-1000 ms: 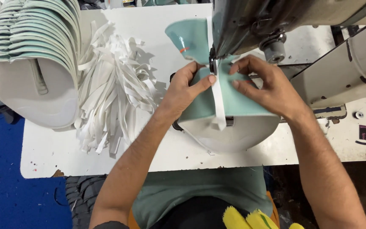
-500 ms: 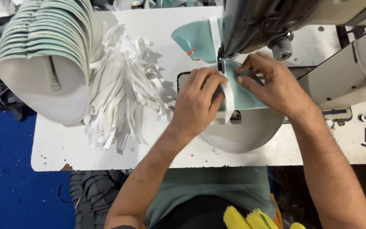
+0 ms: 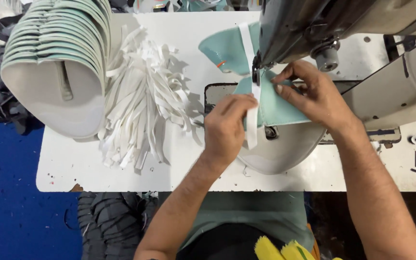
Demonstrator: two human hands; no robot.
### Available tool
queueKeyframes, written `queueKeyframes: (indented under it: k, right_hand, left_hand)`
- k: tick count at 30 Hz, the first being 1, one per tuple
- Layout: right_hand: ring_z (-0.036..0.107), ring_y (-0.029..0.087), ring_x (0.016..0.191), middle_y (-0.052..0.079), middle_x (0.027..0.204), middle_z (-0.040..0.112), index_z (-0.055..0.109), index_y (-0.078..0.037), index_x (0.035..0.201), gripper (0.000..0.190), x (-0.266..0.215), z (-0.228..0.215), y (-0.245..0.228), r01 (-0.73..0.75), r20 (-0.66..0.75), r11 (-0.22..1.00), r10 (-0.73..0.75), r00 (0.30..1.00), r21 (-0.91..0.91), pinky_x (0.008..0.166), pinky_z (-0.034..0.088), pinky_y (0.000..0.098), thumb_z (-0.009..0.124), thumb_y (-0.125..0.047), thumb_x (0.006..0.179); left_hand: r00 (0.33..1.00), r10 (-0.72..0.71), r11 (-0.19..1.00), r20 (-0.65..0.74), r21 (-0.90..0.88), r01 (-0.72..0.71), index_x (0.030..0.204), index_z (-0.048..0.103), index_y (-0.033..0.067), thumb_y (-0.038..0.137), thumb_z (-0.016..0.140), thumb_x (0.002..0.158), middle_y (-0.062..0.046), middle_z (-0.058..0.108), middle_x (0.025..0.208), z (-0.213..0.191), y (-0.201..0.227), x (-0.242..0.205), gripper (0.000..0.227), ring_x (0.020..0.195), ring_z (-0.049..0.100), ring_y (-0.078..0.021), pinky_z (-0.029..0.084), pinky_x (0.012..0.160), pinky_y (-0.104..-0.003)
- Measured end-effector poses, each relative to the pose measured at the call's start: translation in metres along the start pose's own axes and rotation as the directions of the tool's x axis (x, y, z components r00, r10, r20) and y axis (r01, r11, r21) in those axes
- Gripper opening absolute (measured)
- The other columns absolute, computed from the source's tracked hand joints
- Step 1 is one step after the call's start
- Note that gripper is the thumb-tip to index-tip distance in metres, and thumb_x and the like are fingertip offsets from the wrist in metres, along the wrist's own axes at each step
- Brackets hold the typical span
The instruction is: The person sews a white elastic strap onto the upper part of a light blue slipper using a sewing machine. They repeatedly pick up a slipper, align the strap, sew it in place, and then cut the excess strap with scissors.
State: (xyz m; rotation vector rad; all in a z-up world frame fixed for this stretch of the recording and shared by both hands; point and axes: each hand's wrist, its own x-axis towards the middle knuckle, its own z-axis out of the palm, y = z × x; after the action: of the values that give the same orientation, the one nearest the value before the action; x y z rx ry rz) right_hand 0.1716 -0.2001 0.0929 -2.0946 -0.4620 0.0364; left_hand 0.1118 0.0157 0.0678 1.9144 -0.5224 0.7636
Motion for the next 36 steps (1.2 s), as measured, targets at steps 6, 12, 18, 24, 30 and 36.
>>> queueKeyframes:
  k: [6, 12, 18, 24, 30, 36]
  right_hand:
    - [0.065, 0.015, 0.109, 0.005, 0.113, 0.066, 0.066, -0.004, 0.116, 0.021, 0.000, -0.001, 0.008, -0.017, 0.043, 0.997, 0.014, 0.999, 0.080, 0.094, 0.057, 0.0340, 0.069, -0.016, 0.099]
    - [0.064, 0.012, 0.107, 0.002, 0.111, 0.068, 0.066, -0.005, 0.116, 0.019, 0.001, 0.004, 0.019, -0.052, 0.026, 0.992, 0.050, 0.998, 0.114, 0.088, 0.055, 0.0307, 0.070, -0.013, 0.099]
    - [0.065, 0.012, 0.108, 0.003, 0.112, 0.069, 0.065, -0.003, 0.116, 0.021, 0.006, 0.007, 0.022, -0.039, -0.052, 0.998, 0.041, 0.998, 0.041, 0.092, 0.053, 0.0292, 0.071, -0.016, 0.101]
    - [0.067, 0.010, 0.112, 0.002, 0.115, 0.073, 0.058, -0.005, 0.123, 0.024, 0.010, 0.008, 0.037, -0.117, -0.083, 0.985, 0.128, 0.988, 0.128, 0.096, 0.055, 0.0273, 0.068, -0.015, 0.103]
    - [0.067, 0.016, 0.088, 0.007, 0.103, 0.070, 0.062, -0.009, 0.126, 0.028, -0.045, 0.026, -0.020, -0.059, -0.346, 0.974, -0.021, 0.938, -0.220, 0.071, 0.058, 0.0335, 0.061, -0.002, 0.100]
    - [0.061, 0.027, 0.104, 0.018, 0.128, 0.058, 0.050, -0.007, 0.148, 0.049, -0.082, 0.069, -0.036, -0.150, -0.339, 0.969, 0.077, 0.938, -0.195, 0.084, 0.052, 0.0390, 0.066, -0.013, 0.102]
  left_hand:
    - [0.999, -0.027, 0.998, -0.019, 0.050, 0.028, 0.100, 0.068, -0.0016, -0.017, 0.065, 0.087, -0.010, 0.070, 0.104, 0.010, 0.005, -0.006, 0.021, 0.103, 0.072, -0.0279, 0.060, 0.089, -0.037]
    - [0.999, 0.051, 0.987, -0.003, 0.156, -0.049, 0.104, 0.068, -0.0035, -0.017, 0.065, 0.085, -0.011, 0.068, 0.109, 0.016, 0.006, -0.014, 0.023, 0.113, 0.069, -0.0292, 0.060, 0.098, -0.038]
    - [0.999, 0.042, 0.986, -0.001, 0.161, -0.042, 0.105, 0.068, -0.0024, -0.015, 0.065, 0.087, -0.010, 0.067, 0.111, 0.019, 0.002, -0.006, 0.023, 0.115, 0.069, -0.0289, 0.059, 0.099, -0.038]
    - [0.998, 0.043, 0.981, 0.039, 0.186, -0.050, 0.107, 0.068, -0.0025, -0.012, 0.066, 0.090, -0.010, 0.066, 0.114, 0.021, -0.005, -0.003, 0.020, 0.115, 0.069, -0.0293, 0.059, 0.097, -0.037]
    - [0.997, 0.048, 0.978, 0.059, 0.200, -0.059, 0.111, 0.069, -0.0013, -0.008, 0.065, 0.094, -0.010, 0.066, 0.119, 0.016, -0.006, 0.000, 0.018, 0.119, 0.068, -0.0270, 0.059, 0.100, -0.036]
    - [0.993, 0.053, 0.975, 0.104, 0.208, -0.074, 0.117, 0.068, -0.0022, -0.006, 0.066, 0.095, -0.011, 0.064, 0.124, 0.015, -0.007, -0.005, 0.023, 0.126, 0.065, -0.0289, 0.057, 0.106, -0.038]
